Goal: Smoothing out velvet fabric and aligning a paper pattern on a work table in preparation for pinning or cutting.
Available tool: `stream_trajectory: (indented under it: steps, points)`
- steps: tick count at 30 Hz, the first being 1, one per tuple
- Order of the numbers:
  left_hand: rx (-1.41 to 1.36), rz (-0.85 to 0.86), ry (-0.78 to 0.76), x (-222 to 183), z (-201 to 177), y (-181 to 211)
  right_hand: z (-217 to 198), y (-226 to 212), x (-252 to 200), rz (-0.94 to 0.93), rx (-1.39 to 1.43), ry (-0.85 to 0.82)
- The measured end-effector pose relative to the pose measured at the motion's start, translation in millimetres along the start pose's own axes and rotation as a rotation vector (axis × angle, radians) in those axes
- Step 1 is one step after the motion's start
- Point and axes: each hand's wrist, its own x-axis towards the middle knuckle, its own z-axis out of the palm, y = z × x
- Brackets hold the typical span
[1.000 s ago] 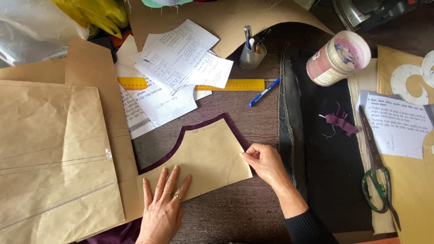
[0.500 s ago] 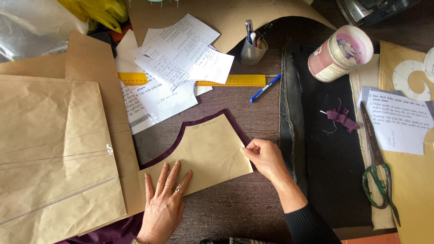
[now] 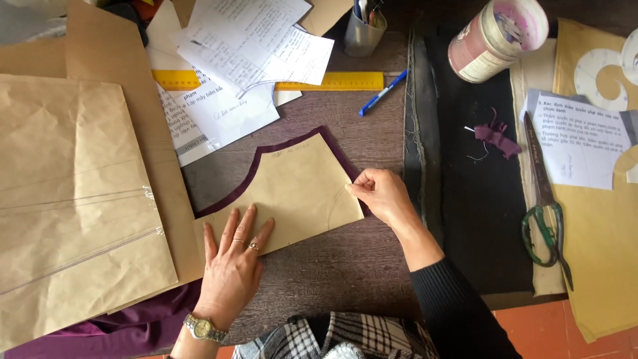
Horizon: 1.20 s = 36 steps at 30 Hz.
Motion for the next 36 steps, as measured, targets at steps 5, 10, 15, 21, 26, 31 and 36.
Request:
stream_trajectory:
  steps: [5, 10, 15, 21, 26, 31, 36]
  points:
    - [-0.063, -0.004, -0.002, 0.5, -2.3, 0.3, 3.1, 5.1, 4.2, 0.013, -0.027, 0.013]
    - [-0.069, -0.002, -0.007, -0.5, -2.1, -0.1, 2.3, 3.1, 1.9, 0.031, -0.005, 0.013]
    - [-0.069, 0.008, 0.004, 0.9, -6.6, -0.9, 2.8, 3.7, 2.1, 0.02, 0.001, 0.024]
    - [-0.049, 0.023, 0.041, 0.1, -3.8, -2.4, 1.7, 1.1, 1.8, 0.021, -0.002, 0.017]
    - [-0.027, 0.029, 0.051, -0.6, -1.8, -3.2, 1.4, 1.0, 2.0, 0.035, 0.001, 0.016]
    - [-0.054, 0.026, 0.045, 0.4, -4.0, -3.0, 1.4, 0.7, 2.0, 0.033, 0.0, 0.016]
    - [-0.104, 0.014, -0.01, 2.0, -12.0, -3.0, 0.4, -3.6, -0.1, 0.048, 0.014, 0.006]
